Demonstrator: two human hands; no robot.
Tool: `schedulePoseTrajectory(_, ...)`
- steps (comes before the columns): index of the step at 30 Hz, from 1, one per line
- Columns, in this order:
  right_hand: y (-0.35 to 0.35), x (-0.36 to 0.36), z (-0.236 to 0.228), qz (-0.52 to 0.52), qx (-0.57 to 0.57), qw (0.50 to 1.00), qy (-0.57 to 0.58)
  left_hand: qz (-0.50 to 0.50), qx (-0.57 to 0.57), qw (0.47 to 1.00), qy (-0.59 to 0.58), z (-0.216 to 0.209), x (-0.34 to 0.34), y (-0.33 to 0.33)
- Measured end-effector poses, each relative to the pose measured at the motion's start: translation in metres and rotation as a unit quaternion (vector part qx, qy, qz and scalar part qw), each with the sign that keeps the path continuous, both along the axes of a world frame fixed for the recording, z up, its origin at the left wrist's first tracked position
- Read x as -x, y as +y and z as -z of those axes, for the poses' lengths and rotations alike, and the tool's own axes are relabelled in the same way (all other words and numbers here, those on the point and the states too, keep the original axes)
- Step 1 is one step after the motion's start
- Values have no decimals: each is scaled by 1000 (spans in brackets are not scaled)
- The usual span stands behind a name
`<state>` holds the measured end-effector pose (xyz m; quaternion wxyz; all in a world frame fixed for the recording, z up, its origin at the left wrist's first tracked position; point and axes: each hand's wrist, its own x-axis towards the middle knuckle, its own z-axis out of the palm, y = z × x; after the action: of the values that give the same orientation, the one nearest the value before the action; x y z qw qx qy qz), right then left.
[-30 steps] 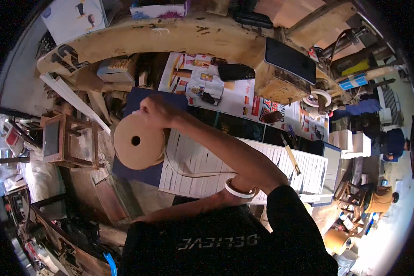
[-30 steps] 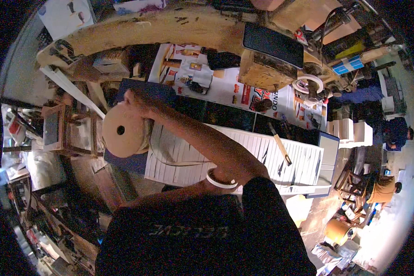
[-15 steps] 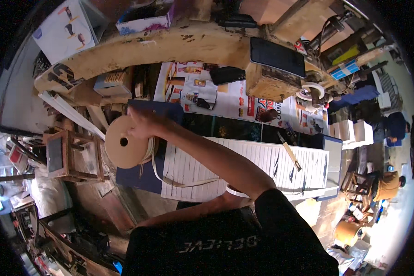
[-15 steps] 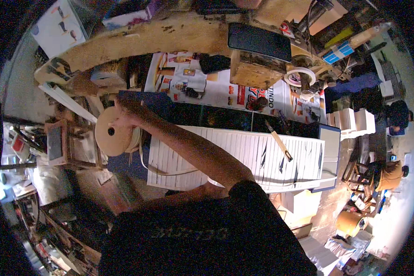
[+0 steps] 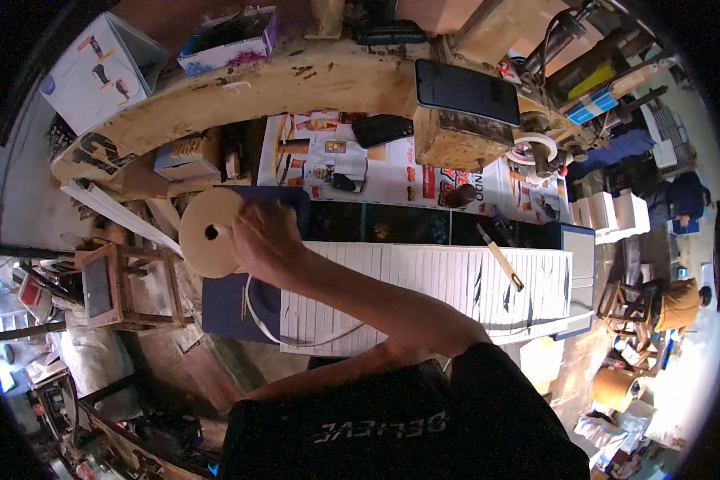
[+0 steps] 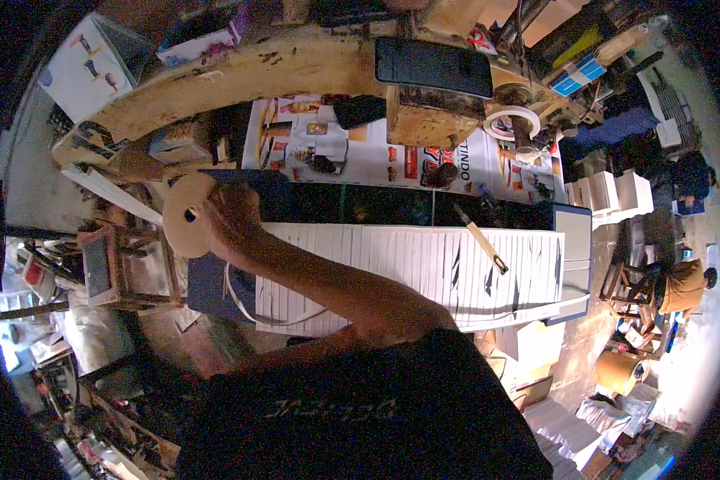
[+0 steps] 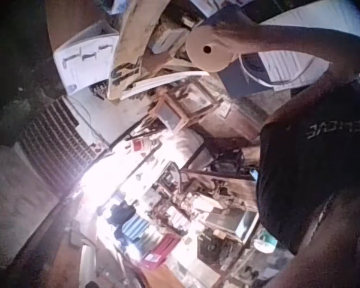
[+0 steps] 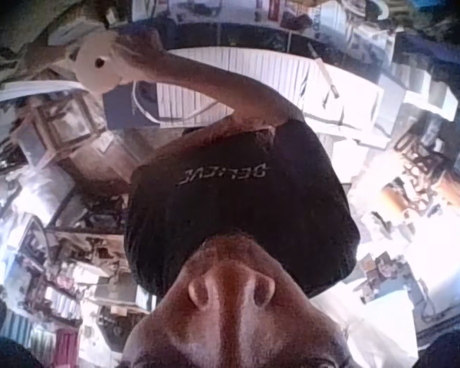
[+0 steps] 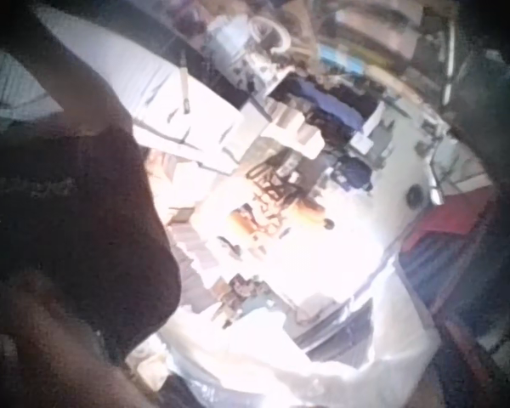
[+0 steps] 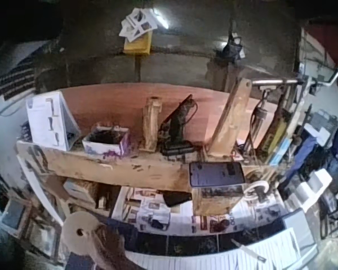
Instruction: The person applies a long strip of white tape across a stack of papers by hand, smoothing the tape down and repositioning the spool as needed.
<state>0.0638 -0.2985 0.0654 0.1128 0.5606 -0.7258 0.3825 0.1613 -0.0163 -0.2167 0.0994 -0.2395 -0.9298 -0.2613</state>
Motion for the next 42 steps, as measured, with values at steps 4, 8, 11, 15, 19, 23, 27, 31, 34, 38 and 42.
schedulePoseTrajectory(4,-27,59,19,102,-17,990,-100,66,-152,980,-108,-83,12,-13)
schedulePoseTrajectory(8,-26,75,43,-17,-117,948,-295,72,-172,977,-107,-99,14,-22)
schedulePoseTrajectory(11,-27,40,46,-23,-62,959,-277,83,-26,996,14,-50,-1,-7)
schedulePoseTrajectory(15,-8,4,25,-5,-30,980,-196,-8,-69,990,122,-30,-3,-1)
schedulePoseTrajectory(19,53,81,-30,65,125,989,-41,29,-350,918,-184,-135,25,-37)
schedulePoseTrajectory(23,144,160,-87,280,109,941,157,16,-282,953,-114,-200,37,-64)
schedulePoseTrajectory(27,243,196,-89,455,-38,882,112,-52,-320,940,-108,-225,35,-62)
schedulePoseTrajectory(31,315,170,-78,491,21,859,142,-121,-148,957,216,-160,55,-56)
schedulePoseTrajectory(34,393,98,-46,369,22,919,-139,-34,-342,933,-107,-222,67,-55)
schedulePoseTrajectory(38,455,33,1,315,-164,910,-212,-10,-299,947,-117,-253,76,-39)
schedulePoseTrajectory(42,468,7,16,317,-138,914,-212,-23,-294,945,-140,-246,73,-32)
